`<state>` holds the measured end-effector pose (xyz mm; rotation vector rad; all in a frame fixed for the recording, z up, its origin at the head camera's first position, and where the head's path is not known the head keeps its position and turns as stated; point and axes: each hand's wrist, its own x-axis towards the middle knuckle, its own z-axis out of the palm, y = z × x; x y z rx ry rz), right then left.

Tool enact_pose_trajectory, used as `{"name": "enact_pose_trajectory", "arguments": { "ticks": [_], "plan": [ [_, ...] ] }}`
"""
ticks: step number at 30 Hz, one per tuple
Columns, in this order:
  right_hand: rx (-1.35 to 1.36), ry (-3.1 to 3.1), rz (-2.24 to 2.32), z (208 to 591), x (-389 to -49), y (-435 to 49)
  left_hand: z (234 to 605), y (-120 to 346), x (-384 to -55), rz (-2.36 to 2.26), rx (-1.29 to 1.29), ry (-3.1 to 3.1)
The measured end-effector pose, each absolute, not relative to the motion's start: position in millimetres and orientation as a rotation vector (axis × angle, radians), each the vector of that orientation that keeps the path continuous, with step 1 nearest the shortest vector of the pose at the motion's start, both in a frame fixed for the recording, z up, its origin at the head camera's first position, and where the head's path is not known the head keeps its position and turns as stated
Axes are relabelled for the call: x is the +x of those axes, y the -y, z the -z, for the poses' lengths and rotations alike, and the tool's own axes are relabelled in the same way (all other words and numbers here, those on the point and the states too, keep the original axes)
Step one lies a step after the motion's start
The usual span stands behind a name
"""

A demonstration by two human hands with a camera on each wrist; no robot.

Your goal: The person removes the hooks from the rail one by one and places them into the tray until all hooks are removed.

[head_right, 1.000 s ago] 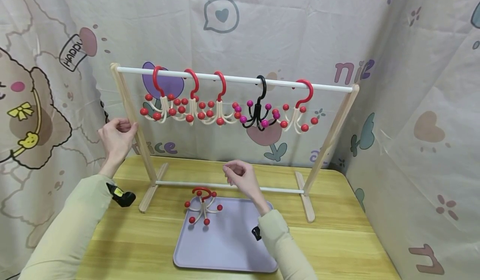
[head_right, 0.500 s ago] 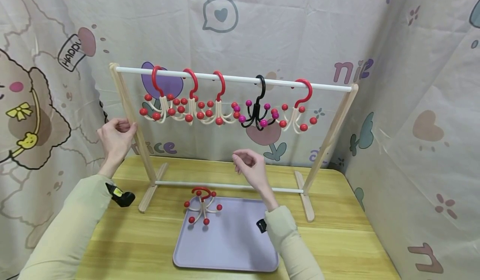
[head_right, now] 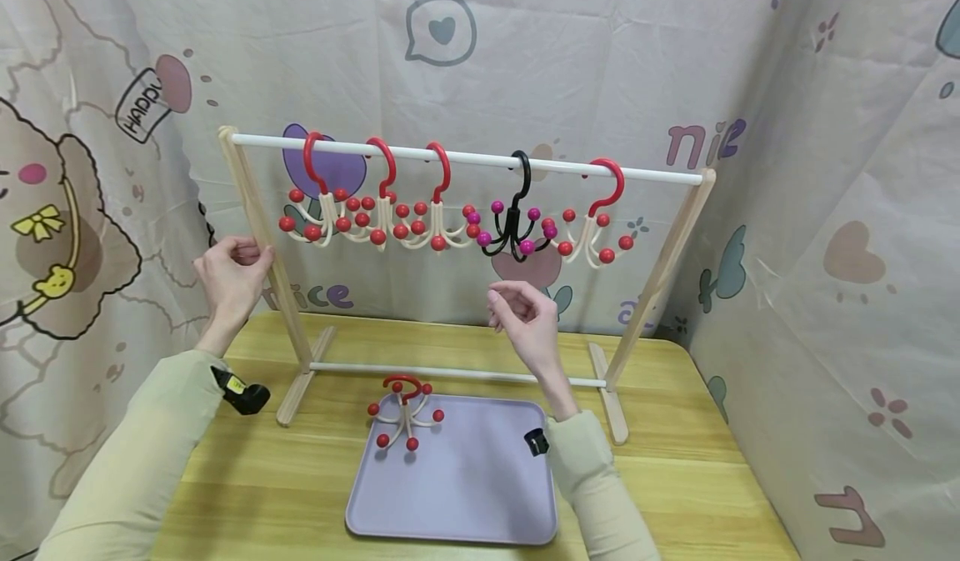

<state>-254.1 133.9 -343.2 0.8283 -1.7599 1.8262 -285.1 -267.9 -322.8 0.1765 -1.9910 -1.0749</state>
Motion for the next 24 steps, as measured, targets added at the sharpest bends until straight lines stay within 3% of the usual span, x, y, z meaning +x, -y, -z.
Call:
{"name": "enact_pose_trajectory", "arguments": {
  "ticks": [24],
  "plan": [
    [0.675, 1.560, -1.759, 291.5, -251.5, -177.9, 324.5, 269.1, -285.6, 1.080, 0.173, 1.997]
  ]
}}
